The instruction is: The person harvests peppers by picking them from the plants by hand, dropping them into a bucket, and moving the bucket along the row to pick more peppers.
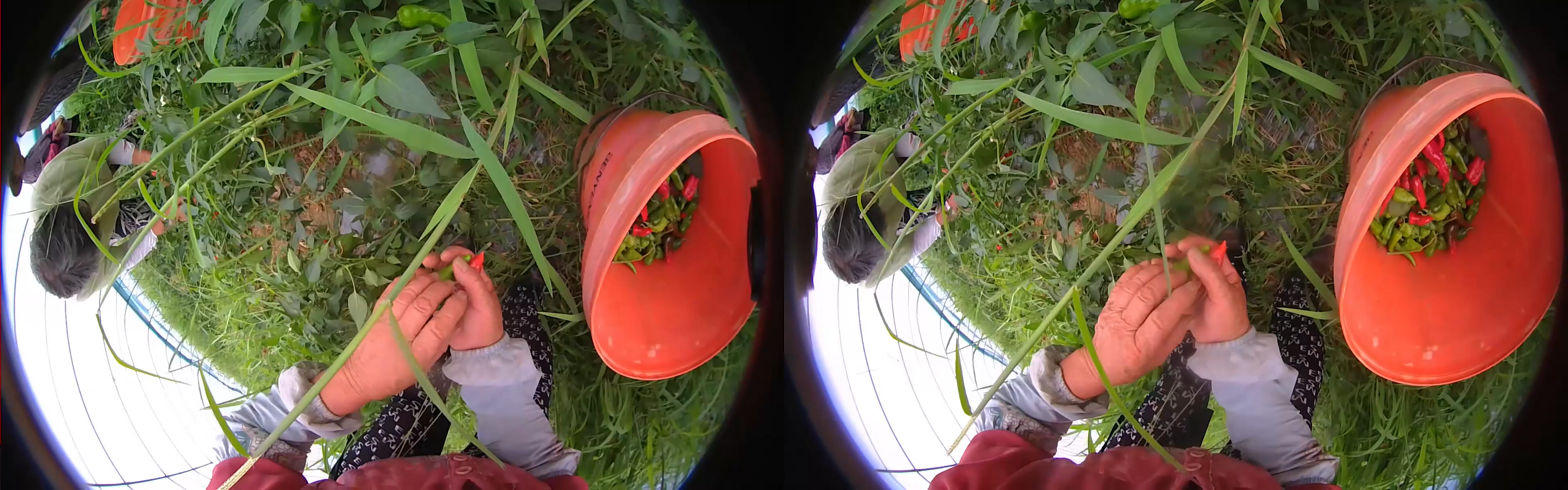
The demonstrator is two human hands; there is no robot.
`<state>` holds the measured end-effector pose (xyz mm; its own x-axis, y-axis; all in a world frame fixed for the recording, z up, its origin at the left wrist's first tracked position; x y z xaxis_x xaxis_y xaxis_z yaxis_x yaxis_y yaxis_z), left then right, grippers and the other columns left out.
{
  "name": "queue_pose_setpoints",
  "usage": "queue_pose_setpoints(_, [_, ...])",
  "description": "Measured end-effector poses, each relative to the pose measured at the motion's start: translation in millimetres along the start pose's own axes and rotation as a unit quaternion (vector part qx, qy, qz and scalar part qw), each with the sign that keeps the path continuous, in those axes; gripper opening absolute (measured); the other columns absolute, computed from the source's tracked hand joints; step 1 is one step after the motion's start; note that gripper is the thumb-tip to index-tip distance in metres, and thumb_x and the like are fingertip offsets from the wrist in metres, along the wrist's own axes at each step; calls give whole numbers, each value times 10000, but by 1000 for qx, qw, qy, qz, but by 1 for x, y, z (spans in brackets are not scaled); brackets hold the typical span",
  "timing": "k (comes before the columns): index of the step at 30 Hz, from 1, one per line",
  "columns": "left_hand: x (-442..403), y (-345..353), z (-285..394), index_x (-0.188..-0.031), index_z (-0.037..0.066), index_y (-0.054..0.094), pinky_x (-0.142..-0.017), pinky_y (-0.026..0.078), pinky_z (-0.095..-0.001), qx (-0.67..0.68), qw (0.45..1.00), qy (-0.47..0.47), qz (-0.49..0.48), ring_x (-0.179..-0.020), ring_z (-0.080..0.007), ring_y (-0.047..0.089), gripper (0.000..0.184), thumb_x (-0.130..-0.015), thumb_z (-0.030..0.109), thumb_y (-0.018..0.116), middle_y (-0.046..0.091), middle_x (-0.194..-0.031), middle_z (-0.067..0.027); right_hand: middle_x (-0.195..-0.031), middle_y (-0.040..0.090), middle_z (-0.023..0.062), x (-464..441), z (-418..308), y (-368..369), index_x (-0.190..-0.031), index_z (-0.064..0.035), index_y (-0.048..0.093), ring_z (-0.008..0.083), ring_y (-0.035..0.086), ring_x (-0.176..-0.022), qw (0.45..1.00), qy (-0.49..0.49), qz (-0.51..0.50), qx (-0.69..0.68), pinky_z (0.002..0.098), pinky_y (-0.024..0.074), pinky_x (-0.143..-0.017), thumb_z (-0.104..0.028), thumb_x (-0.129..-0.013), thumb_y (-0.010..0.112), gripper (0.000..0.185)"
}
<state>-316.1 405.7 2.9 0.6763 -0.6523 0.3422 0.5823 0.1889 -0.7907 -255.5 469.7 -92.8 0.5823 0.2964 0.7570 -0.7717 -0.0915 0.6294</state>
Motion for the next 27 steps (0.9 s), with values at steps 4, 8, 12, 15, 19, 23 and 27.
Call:
queue_pose_setpoints(4, [9,-16,-27,-1027,-8,552,-777,474,-371,112,990,-53,73,-856,-301,578,304,-728,-14,609,571,-961,-148,-870,581,67,0,-2,1,-998,-74,542,188,590,-786,1000,20,1,20,346,507,-666,-177,-877,513,161])
queue_pose_setpoints(8, [37,-18,-134,-1012,5,554,-795,457,-355,48,955,-242,163,-865,-303,567,238,-774,-1,551,576,-946,-159,-784,558,45,3,-4,9,-1004,-88,545,165,577,-687,997,48,-3,55,320,504,-510,-202,-872,523,175])
queue_pose_setpoints(12, [91,-10,-280,-1086,7,511,-823,437,-396,-168,905,-355,165,-946,-357,538,321,-766,31,497,546,-1048,-195,-787,565,44,3,-3,8,-1027,-80,561,166,587,-676,995,47,10,92,304,517,-517,-212,-879,529,201])
queue_pose_setpoints(15, [91,-25,-324,-1143,21,468,-819,432,-428,-306,878,-349,117,-969,-374,523,381,-765,52,499,538,-1062,-213,-790,570,41,2,0,7,-1036,-76,570,160,591,-687,992,62,28,103,300,525,-528,-217,-879,539,214])
queue_pose_setpoints(19, [79,-37,-340,-1319,42,254,-877,409,-471,-348,865,-362,-18,-1091,-429,450,582,-767,13,434,395,-1276,-248,-794,574,37,-2,8,4,-1028,-77,572,154,589,-687,991,62,30,114,299,527,-528,-220,-875,547,211])
queue_pose_setpoints(23, [84,-39,-374,-1202,43,350,-779,448,-476,-357,839,-397,-108,-981,-398,524,429,-790,62,469,467,-1179,-237,-795,575,33,-4,15,0,-1020,-79,573,144,585,-687,988,75,45,131,298,529,-534,-223,-869,558,209])
queue_pose_setpoints(27, [65,-53,-339,-1209,31,408,-846,451,-431,-382,794,-439,-177,-972,-360,552,381,-835,78,463,572,-1035,-213,-800,550,51,-5,16,-3,-1025,-77,525,171,565,-711,984,82,55,151,355,488,-543,-215,-909,473,188])
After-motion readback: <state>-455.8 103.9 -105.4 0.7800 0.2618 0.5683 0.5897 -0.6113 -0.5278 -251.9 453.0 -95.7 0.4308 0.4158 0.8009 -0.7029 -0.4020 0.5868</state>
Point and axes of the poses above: each hand's wrist, its own x-axis away from the middle knuckle, its own y-axis out of the palm, z = x × y, the point moved 3 cm from there along -x, towards the middle knuckle
